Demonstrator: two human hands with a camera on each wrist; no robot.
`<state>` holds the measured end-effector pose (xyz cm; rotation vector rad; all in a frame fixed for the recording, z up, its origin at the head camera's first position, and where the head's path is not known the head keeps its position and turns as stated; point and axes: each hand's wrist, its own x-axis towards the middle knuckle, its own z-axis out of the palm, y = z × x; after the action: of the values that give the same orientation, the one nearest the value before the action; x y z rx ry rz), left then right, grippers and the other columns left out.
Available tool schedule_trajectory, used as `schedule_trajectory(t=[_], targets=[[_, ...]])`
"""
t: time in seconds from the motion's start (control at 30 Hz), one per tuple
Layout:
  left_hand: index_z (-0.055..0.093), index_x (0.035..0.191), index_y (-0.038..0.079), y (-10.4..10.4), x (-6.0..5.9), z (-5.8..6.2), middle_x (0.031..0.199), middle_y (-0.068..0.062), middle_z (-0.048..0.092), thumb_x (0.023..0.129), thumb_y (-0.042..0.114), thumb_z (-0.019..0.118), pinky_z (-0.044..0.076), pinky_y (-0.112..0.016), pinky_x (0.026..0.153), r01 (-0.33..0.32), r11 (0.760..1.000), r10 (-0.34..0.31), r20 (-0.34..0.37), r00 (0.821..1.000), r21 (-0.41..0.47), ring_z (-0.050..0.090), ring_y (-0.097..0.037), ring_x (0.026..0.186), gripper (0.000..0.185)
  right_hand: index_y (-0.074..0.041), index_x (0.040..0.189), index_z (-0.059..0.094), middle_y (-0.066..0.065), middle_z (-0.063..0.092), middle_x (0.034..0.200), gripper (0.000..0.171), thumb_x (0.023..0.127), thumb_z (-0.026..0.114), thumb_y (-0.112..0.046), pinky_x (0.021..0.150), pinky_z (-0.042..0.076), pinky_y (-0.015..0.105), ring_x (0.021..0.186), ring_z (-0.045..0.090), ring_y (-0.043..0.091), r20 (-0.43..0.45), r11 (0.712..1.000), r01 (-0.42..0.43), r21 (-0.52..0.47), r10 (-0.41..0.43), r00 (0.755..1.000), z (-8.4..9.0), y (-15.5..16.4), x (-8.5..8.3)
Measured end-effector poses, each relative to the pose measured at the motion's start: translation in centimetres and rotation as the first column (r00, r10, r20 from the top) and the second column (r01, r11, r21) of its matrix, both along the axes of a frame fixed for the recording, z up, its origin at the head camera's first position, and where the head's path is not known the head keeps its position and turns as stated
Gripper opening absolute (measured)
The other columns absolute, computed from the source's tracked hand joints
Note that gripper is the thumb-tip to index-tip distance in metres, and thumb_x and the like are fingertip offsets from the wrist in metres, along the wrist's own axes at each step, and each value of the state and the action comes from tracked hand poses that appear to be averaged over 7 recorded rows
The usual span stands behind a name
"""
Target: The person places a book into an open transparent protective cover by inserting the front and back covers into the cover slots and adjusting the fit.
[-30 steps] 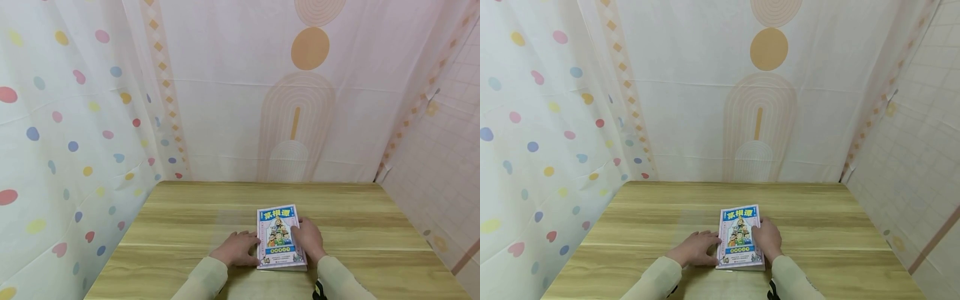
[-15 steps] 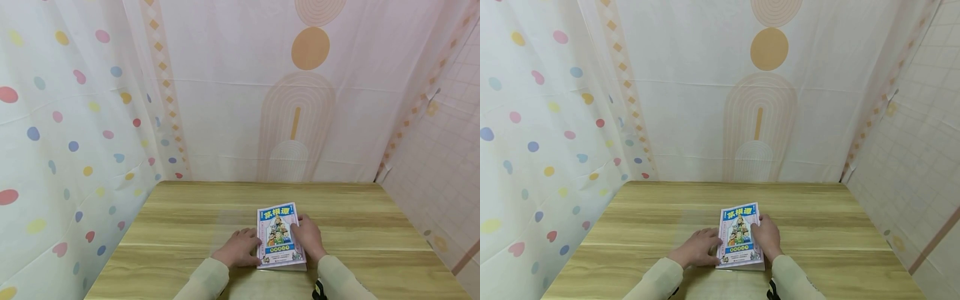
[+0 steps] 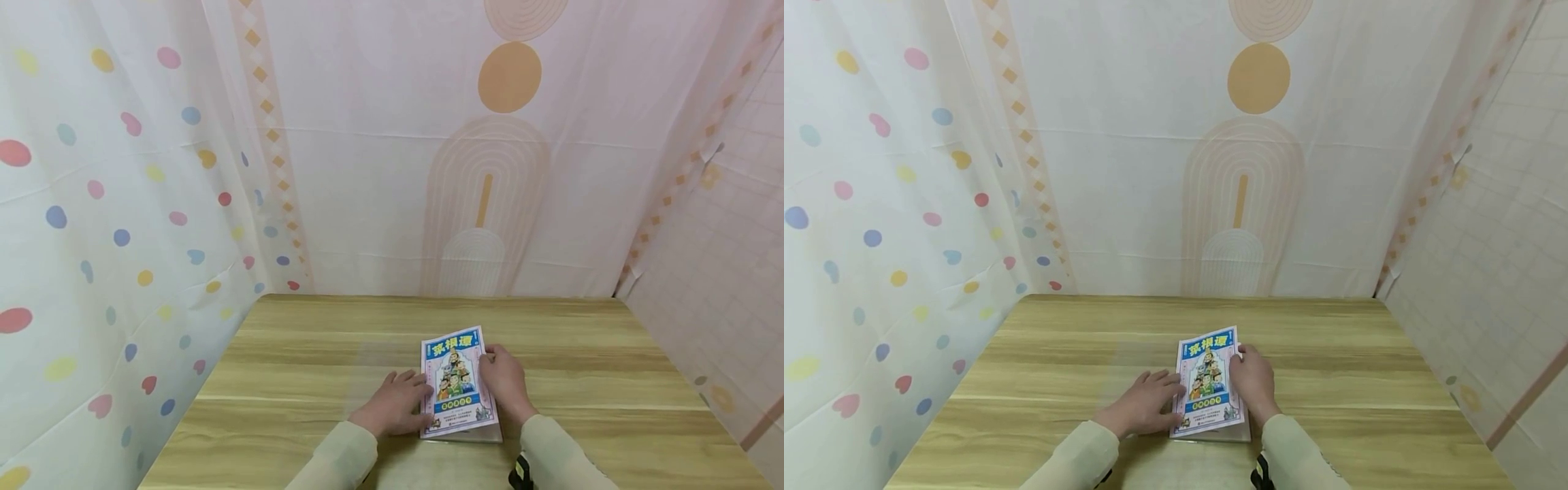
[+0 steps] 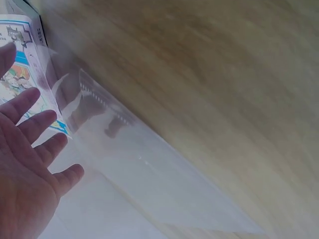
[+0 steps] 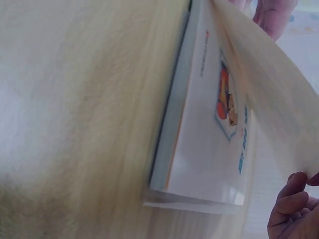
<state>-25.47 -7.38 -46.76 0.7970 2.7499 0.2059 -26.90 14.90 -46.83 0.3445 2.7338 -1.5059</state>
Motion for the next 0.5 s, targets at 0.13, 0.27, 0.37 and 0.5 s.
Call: schedule_trajectory(t=[0.13, 0.27, 0.37, 0.5], targets=[[0.054, 0.143, 0.021, 0.3, 0.0, -0.1, 0.151, 0.002, 0.046, 0.097, 0.046, 0.057, 0.023, -0.053, 0.116, 0.006, 1.0, -0.006, 0.008, 1.0, 0.015, 0.036, -0.025, 0.143, 0.052, 0.008, 0.134, 0.054, 0.029, 0.058, 0.13, 0.042, 0.1, 0.041, -0.013, 0.091, 0.049, 0.053, 0.11, 0.06, 0.039, -0.031, 1.0, 0.017, 0.017, -0.017, 0.999, 0.4, 0.0, -0.1], [0.05, 0.146, 0.021, 0.6, 0.1, -0.2, 0.151, 0.002, 0.046, 0.1, 0.043, 0.052, 0.024, -0.052, 0.116, 0.024, 0.999, -0.024, 0.014, 1.0, 0.026, 0.036, -0.024, 0.143, 0.051, 0.007, 0.132, 0.058, 0.028, 0.058, 0.131, 0.041, 0.099, 0.041, -0.011, 0.093, 0.048, 0.053, 0.114, 0.058, 0.041, -0.069, 0.999, 0.034, 0.004, -0.034, 0.997, 0.7, -0.3, -0.2], [0.046, 0.148, 0.021, 0.7, 0.1, -0.1, 0.151, 0.003, 0.045, 0.102, 0.042, 0.051, 0.026, -0.052, 0.115, 0.034, 0.999, -0.035, 0.013, 0.999, 0.03, 0.036, -0.025, 0.143, 0.051, 0.005, 0.131, 0.06, 0.027, 0.059, 0.13, 0.04, 0.099, 0.042, -0.01, 0.092, 0.049, 0.052, 0.113, 0.059, 0.04, -0.098, 0.998, 0.044, -0.033, -0.047, 0.994, 0.9, -0.7, -0.2], [0.041, 0.152, 0.022, 0.8, 0.2, -0.1, 0.153, 0.005, 0.043, 0.102, 0.039, 0.05, 0.027, -0.051, 0.115, 0.039, 0.999, -0.039, 0.011, 0.999, 0.037, 0.035, -0.024, 0.143, 0.053, 0.004, 0.129, 0.062, 0.024, 0.063, 0.124, 0.037, 0.098, 0.045, -0.009, 0.09, 0.051, 0.049, 0.108, 0.062, 0.036, -0.136, 0.993, 0.042, -0.112, -0.057, 0.989, 1.0, -1.2, -0.3]])
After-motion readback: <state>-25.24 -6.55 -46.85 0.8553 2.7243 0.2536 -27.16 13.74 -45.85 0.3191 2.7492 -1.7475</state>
